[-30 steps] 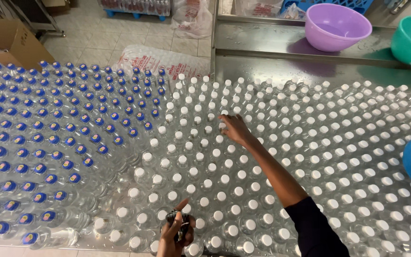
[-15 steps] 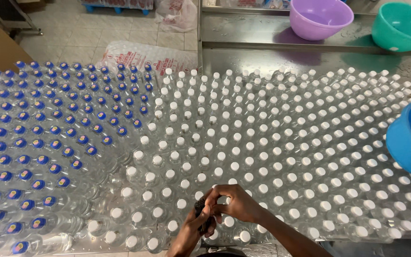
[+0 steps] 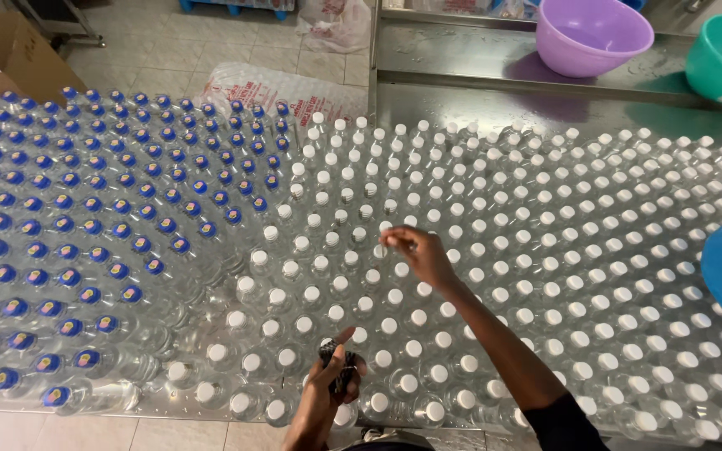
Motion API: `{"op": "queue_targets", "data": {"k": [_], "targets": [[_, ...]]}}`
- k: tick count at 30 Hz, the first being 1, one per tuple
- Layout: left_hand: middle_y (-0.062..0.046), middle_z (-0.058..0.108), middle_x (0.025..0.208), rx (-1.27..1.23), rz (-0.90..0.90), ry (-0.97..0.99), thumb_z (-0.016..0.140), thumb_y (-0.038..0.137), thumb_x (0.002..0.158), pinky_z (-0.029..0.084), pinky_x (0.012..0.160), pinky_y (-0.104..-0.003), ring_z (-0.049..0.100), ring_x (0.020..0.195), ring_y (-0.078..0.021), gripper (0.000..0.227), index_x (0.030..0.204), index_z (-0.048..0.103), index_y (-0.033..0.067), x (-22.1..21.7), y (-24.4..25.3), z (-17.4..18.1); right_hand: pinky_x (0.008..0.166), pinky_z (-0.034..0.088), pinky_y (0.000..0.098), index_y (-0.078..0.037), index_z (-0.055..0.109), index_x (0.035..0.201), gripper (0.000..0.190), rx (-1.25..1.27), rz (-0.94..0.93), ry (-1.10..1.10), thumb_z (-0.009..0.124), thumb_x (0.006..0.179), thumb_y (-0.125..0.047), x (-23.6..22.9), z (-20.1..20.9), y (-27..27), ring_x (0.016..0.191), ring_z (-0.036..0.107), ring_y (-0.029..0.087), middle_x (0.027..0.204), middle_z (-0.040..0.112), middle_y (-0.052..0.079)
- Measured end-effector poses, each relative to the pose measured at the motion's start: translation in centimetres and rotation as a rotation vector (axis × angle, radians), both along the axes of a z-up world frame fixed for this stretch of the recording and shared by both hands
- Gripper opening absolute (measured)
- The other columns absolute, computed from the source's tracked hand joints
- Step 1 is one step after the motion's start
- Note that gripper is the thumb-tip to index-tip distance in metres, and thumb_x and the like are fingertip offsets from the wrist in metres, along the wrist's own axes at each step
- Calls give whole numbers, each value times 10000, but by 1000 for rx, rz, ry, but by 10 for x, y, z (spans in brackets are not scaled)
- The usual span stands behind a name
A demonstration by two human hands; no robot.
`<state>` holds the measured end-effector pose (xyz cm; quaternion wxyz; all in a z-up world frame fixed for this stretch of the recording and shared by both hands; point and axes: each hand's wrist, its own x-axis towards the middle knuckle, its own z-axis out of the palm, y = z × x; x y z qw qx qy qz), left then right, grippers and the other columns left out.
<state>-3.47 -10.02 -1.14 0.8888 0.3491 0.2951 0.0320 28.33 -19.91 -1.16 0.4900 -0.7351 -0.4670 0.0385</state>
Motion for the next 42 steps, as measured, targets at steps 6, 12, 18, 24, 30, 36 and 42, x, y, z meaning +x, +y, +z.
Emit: {"op": "queue_targets", "data": {"k": [6,12,18,24,30,36,42], "targets": [[-145,682,840,-8,100,13,577,378,1043,296,498,-309,466,540,-158,654,1620,561,71,-17,0,2,825,630,317,-104,791,1264,276,-124,-139,-53,602,1125,-250,72,-55,39,1011,831,192,1132,857,51],[-141,654,842,-9,152,36,575,383,1034,293,512,-305,462,562,-153,666,1629,563,83,-29,4,-2,804,597,363,-101,760,1286,227,-200,-39,-107,621,1107,-118,77,-60,28,994,807,208,1191,836,56],[-138,669,854,-35,151,45,564,360,1059,304,520,-321,469,558,-160,629,1627,567,90,-25,6,3,880,586,367,-111,691,1185,182,-259,-9,-82,761,1034,-183,72,-51,24,1071,791,228,1182,811,54],[-152,672,854,-37,155,25,558,343,1065,301,513,-325,466,558,-172,621,1623,557,69,-26,6,4,846,562,382,-114,676,1134,92,-408,9,-33,699,1044,-108,70,-37,34,1024,780,213,1125,797,49],[-149,663,868,-40,175,79,549,367,1066,318,552,-345,459,580,-176,633,1631,578,83,-35,8,4,866,550,429,-110,710,1199,222,-486,5,-108,765,1013,-220,84,-43,32,1107,746,282,1220,812,66],[-156,666,859,-34,195,90,547,354,1069,318,532,-333,474,563,-172,627,1636,567,85,-38,13,1,875,577,459,-110,614,1389,393,-580,16,-92,745,1026,-181,75,-34,34,1136,762,317,1372,761,126],[-148,655,852,-20,179,53,555,356,1062,314,539,-319,457,569,-174,588,1587,595,96,-34,11,4,903,558,452,-237,533,1567,593,-668,13,76,726,1018,-119,77,-14,45,1172,760,321,1456,683,221]]}}
